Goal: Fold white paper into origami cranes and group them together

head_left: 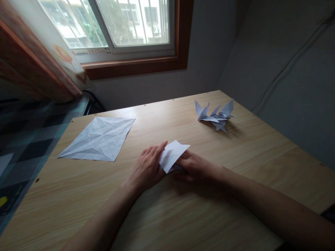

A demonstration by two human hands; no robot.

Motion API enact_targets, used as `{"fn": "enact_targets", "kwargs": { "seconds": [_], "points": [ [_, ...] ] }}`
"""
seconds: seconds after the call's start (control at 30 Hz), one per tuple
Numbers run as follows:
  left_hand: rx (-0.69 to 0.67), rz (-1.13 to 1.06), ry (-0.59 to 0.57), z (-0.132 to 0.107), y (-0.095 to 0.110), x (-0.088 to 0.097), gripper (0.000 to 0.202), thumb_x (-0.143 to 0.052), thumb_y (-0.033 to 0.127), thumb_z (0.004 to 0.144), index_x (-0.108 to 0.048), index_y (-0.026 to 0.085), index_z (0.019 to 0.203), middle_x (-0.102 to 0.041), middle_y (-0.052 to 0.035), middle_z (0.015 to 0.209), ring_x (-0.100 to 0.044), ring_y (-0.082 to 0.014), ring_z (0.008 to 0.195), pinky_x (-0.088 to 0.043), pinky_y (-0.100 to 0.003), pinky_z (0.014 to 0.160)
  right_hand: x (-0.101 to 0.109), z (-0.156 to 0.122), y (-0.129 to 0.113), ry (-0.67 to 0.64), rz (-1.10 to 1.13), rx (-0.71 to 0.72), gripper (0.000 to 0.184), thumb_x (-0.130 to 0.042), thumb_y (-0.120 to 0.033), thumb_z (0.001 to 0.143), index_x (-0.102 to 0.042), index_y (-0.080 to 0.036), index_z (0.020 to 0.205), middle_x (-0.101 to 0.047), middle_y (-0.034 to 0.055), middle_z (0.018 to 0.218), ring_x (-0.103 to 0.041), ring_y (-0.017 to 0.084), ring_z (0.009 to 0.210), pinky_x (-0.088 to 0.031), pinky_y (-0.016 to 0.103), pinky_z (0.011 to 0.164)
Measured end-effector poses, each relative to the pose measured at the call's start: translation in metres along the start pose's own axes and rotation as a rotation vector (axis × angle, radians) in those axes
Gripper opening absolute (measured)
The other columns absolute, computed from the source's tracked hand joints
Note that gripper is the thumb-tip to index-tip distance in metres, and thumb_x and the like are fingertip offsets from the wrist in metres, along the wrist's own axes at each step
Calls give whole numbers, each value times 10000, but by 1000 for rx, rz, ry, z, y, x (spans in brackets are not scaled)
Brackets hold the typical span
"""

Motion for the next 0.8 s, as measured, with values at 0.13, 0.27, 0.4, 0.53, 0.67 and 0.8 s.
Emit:
{"fn": "enact_targets", "kwargs": {
  "seconds": [0.13,0.27,0.4,0.53,0.67,0.8],
  "points": [
    [-126,111,184,-5,15,14,749,-624,178,790,-284,230,1455,-444,-188,1396,-492,-337,1230,-468,-504,951,-3,4,0,23,-25,-4,362,-611,-258,881,-564,-133,1217,-567,198,1291,-511,307,1222,-448,484,1009],
    [-415,185,209,-13,47,19,445,-680,215,772,-564,324,1187,-365,-70,1487,-325,-351,1381,-397,-543,1058,-5,6,0,44,-35,2,260,-576,-304,914,-583,-169,1136,-544,168,1299,-536,277,1169,-475,467,965],
    [-428,242,184,-12,54,22,168,-674,229,788,-614,218,944,-453,-117,1418,-345,-348,1367,-381,-552,1086,-3,5,2,37,2,-10,284,-576,-352,921,-574,-181,1148,-527,161,1328,-515,282,1200,-464,470,974],
    [-394,312,236,-10,50,26,172,-677,206,798,-599,213,952,-510,-123,1359,-399,-331,1332,-421,-555,1056,1,2,4,18,82,-6,275,-617,-309,891,-581,-182,1132,-546,142,1306,-551,258,1158,-471,427,965],
    [-392,325,204,-7,48,27,195,-673,170,811,-603,219,986,-521,-108,1375,-393,-327,1354,-436,-540,1054,4,0,6,-17,106,-23,237,-650,-263,846,-597,-164,1054,-626,135,1167,-599,246,1029,-509,395,887],
    [-429,387,102,-4,59,26,148,-648,174,843,-625,205,986,-531,-92,1385,-433,-316,1335,-425,-520,1076,6,1,3,-35,86,-16,223,-643,-233,839,-604,-158,1045,-647,135,1100,-587,255,1024,-507,394,871]
  ]
}}
Point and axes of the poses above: each hand's wrist, its own z-axis towards the middle knuckle, its own x-axis out of the back of the hand, y = z × x, the point moved 8 cm from there along z, towards the middle knuckle
